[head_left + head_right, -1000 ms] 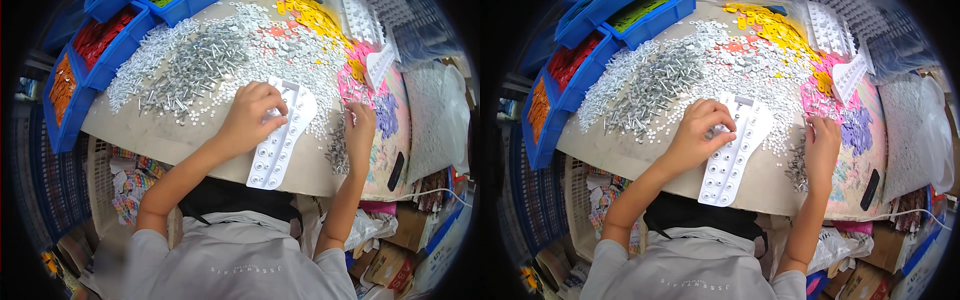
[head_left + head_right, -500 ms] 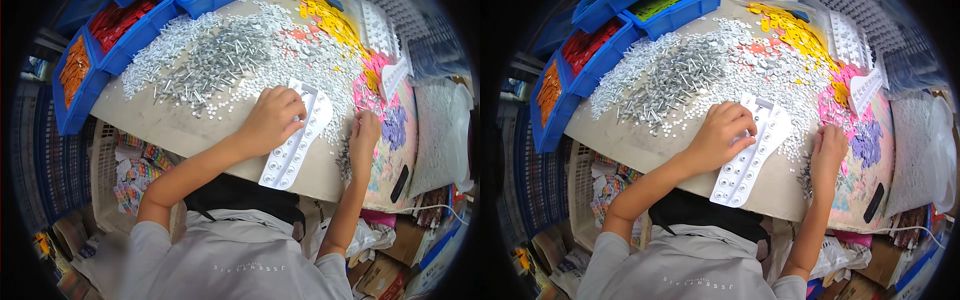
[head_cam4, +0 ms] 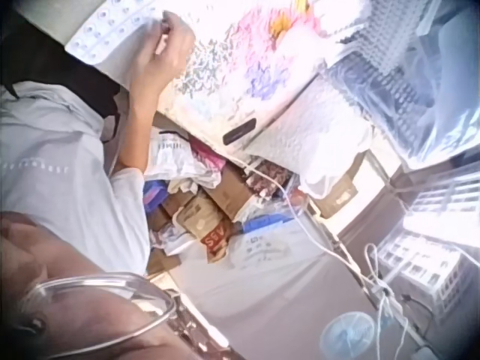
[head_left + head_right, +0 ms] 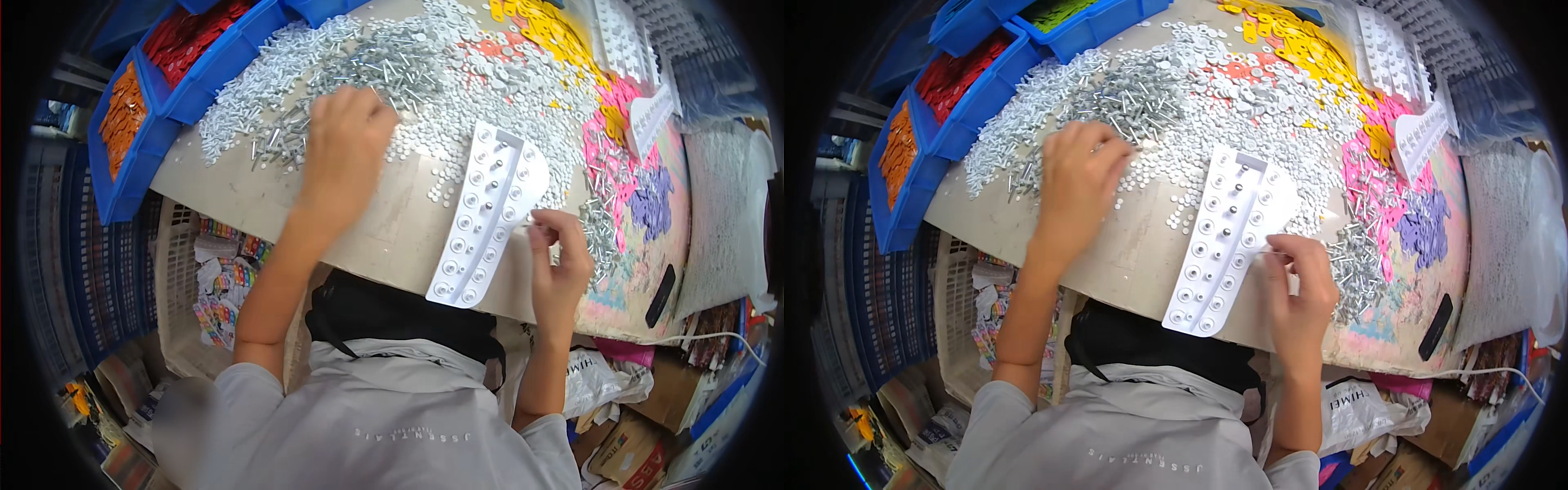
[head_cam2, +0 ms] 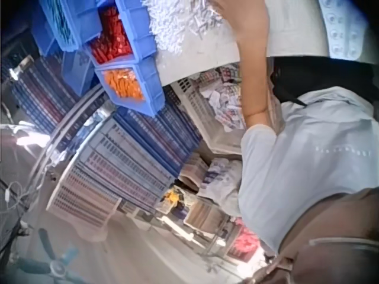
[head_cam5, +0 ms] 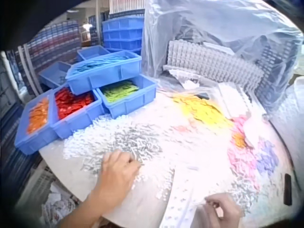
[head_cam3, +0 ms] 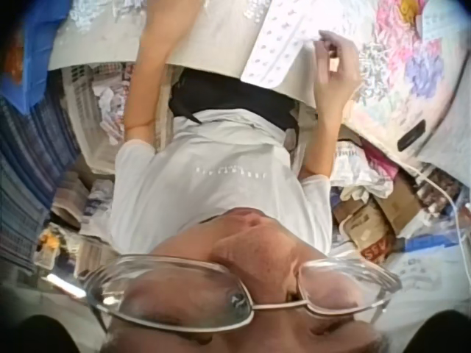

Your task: Assembling a colorful plastic toy by inserting small metal pins and snapping plastic color keys into a white base frame.

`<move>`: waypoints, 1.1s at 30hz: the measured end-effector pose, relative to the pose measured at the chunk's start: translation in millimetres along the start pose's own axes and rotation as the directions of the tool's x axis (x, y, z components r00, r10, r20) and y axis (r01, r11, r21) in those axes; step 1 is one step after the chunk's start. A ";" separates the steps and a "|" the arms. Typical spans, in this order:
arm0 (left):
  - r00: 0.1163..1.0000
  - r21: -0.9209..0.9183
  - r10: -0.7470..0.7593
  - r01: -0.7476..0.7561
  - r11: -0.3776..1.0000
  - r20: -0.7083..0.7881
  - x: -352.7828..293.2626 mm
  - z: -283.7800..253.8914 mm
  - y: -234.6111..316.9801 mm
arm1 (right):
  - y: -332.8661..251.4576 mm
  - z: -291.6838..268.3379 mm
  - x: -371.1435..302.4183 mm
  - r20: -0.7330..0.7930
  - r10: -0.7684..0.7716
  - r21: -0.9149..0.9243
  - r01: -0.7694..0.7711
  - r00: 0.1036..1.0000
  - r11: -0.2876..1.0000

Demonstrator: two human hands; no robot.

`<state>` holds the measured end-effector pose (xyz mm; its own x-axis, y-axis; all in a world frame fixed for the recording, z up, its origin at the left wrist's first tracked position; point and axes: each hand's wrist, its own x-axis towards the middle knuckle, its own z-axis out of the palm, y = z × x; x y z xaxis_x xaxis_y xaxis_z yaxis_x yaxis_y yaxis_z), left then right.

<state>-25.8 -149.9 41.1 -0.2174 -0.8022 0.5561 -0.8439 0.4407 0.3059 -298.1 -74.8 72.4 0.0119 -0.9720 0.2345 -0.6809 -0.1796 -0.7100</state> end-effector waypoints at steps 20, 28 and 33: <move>0.937 -0.131 -0.339 0.348 0.928 0.089 -19.6 -12.5 -11.3 | -2.4 35.3 -1.8 0.049 -0.218 -0.008 0.218 0.975 0.976; 0.926 -0.491 -0.332 0.378 0.785 0.181 -25.8 -20.4 32.8 | -1.3 30.5 -3.9 0.084 -0.123 0.043 0.119 0.989 0.992; 0.856 -0.660 -0.374 0.514 0.548 0.356 -31.8 -14.6 51.4 | -3.9 31.2 -4.9 0.080 -0.046 0.046 0.043 0.996 0.998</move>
<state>-55.2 -95.9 50.5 -0.0446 -0.9952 0.0869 -0.2504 0.0953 0.9634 -272.7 -74.0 53.4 0.1024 -0.9716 0.2131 -0.6450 -0.2280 -0.7294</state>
